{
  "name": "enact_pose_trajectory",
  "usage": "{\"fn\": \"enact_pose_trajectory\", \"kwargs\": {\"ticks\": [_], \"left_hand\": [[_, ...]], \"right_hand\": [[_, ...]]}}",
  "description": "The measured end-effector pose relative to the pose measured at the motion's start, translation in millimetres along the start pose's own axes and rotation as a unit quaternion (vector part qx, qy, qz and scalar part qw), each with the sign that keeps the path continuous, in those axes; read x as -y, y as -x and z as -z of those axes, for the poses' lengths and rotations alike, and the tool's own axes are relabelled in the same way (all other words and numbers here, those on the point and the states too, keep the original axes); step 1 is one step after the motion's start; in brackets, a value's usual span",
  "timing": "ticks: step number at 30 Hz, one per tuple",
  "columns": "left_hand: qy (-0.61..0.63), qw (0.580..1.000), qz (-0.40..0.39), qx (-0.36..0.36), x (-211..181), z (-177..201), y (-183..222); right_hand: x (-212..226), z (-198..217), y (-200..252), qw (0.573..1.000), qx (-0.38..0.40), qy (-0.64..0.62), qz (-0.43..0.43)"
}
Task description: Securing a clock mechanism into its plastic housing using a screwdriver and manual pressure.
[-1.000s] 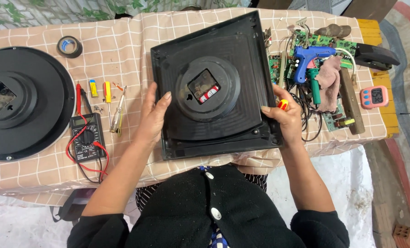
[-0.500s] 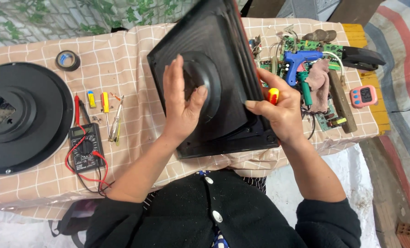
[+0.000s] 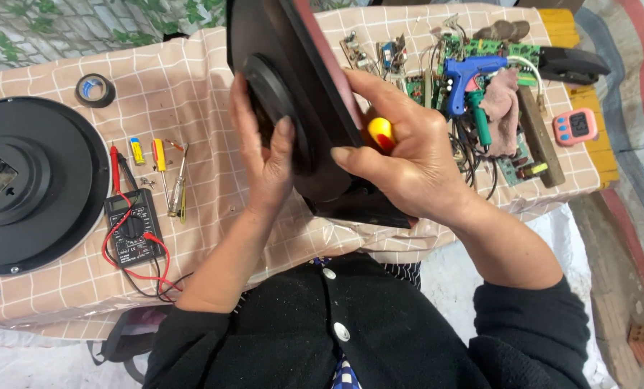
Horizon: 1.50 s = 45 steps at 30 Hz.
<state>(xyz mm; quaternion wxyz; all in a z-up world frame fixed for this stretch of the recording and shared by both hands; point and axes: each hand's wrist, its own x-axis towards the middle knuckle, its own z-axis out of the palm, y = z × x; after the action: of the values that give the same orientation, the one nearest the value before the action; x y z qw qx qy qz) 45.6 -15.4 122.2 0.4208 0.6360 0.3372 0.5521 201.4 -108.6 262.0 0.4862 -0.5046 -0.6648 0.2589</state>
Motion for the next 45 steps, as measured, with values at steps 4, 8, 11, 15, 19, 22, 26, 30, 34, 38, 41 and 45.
{"fn": "enact_pose_trajectory", "kwargs": {"ticks": [4,8,11,15,19,22,26,30,34,38,41,45], "left_hand": [[0.08,0.996,-0.021,-0.024,11,0,2],[0.1,0.995,-0.004,-0.017,9,2,2],[0.044,0.999,0.0,-0.014,4,3,1],[0.109,0.994,0.012,0.0,-8,3,-2],[0.214,0.976,0.03,-0.022,8,20,-8],[0.235,0.971,-0.014,-0.051,34,47,-17],[0.077,0.993,0.021,-0.083,69,99,-17],[0.172,0.978,0.105,-0.061,110,132,5],[0.343,0.899,0.272,-0.013,146,152,11],[0.344,0.888,0.303,-0.021,206,175,21],[0.341,0.889,0.298,-0.066,190,170,23],[0.364,0.875,0.314,-0.062,133,145,13]], "right_hand": [[-12,-4,0,0.999,0.009,0.036,0.001],[-18,-5,-1,0.999,0.016,0.046,-0.003],[-21,-3,-1,0.999,0.009,0.047,-0.018],[-18,4,1,0.992,-0.011,-0.103,-0.074],[-46,28,13,0.977,-0.076,-0.169,-0.101],[-63,40,24,0.965,-0.114,-0.2,-0.127],[-121,54,47,0.954,-0.168,-0.195,-0.152],[-154,45,63,0.939,-0.189,-0.23,-0.171],[-167,30,65,0.918,-0.21,-0.289,-0.17],[-186,18,68,0.908,-0.218,-0.318,-0.161],[-209,15,75,0.904,-0.217,-0.328,-0.169],[-217,6,76,0.9,-0.221,-0.339,-0.163]]}}
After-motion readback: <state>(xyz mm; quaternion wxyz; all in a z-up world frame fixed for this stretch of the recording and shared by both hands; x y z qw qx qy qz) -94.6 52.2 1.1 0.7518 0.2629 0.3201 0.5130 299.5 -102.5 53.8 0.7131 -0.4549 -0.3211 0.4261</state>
